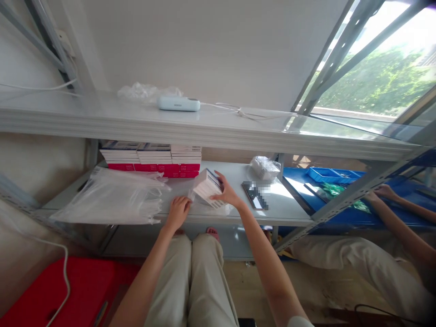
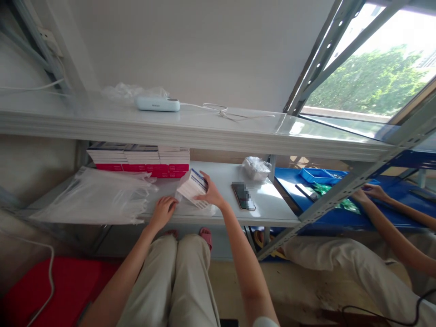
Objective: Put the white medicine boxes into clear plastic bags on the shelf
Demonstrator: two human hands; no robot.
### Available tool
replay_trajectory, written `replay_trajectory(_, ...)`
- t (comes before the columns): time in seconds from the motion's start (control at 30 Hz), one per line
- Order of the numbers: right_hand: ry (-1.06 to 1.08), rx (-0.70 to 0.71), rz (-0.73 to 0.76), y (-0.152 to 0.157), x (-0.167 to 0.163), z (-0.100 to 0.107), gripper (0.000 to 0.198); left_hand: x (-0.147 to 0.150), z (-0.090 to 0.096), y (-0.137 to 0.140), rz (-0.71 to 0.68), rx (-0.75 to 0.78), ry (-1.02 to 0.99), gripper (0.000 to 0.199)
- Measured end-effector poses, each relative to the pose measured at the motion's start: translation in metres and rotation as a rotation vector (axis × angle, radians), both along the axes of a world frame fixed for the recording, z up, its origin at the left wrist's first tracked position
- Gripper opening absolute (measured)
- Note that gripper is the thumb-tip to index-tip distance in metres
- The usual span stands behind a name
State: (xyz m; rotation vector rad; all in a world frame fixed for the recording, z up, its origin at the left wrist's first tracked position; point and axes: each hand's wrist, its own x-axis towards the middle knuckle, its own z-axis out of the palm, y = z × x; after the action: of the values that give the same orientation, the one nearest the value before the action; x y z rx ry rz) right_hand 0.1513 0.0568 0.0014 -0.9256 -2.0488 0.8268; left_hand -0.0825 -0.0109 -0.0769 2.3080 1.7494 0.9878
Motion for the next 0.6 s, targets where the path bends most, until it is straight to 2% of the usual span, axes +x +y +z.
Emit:
replay_trajectory(0.13, 0.361, -0.07, -0.068, -0.006, -0.002, 0.008, 0.107, 0.0, 0.011, 0.028, 0.072, -0.01, -0.072, 0.02)
replay_trajectory(0.2, 0.424, -0.055, -0.103, -0.013, -0.006, 0.011, 0.107, 0.006, 0.023, 0.034, 0.097, 0.043, -0.213, 0.021)
replay_trajectory(0.27, 0.43, -0.039, -0.129, -0.02, -0.01, 0.009, 0.109, 0.016, 0.035, 0.034, 0.042, 0.113, -0.443, 0.026)
replay_trajectory(0.33, 0.439, -0.032, -0.117, -0.026, -0.017, 0.001, 0.114, 0.026, 0.047, 0.03, -0.121, 0.12, -0.692, 0.045)
replay_trajectory(0.43, 0.474, -0.042, -0.056, -0.029, -0.03, -0.021, 0.125, 0.036, 0.058, 0.026, -0.377, -0.057, -0.899, 0.087)
replay_trajectory(0.5, 0.476, -0.061, -0.03, -0.028, -0.037, -0.036, 0.13, 0.037, 0.059, 0.027, -0.399, -0.163, -0.946, 0.101)
replay_trajectory(0.6, 0.443, -0.077, 0.006, -0.021, -0.039, -0.055, 0.128, 0.033, 0.049, 0.034, -0.34, -0.215, -0.965, 0.104)
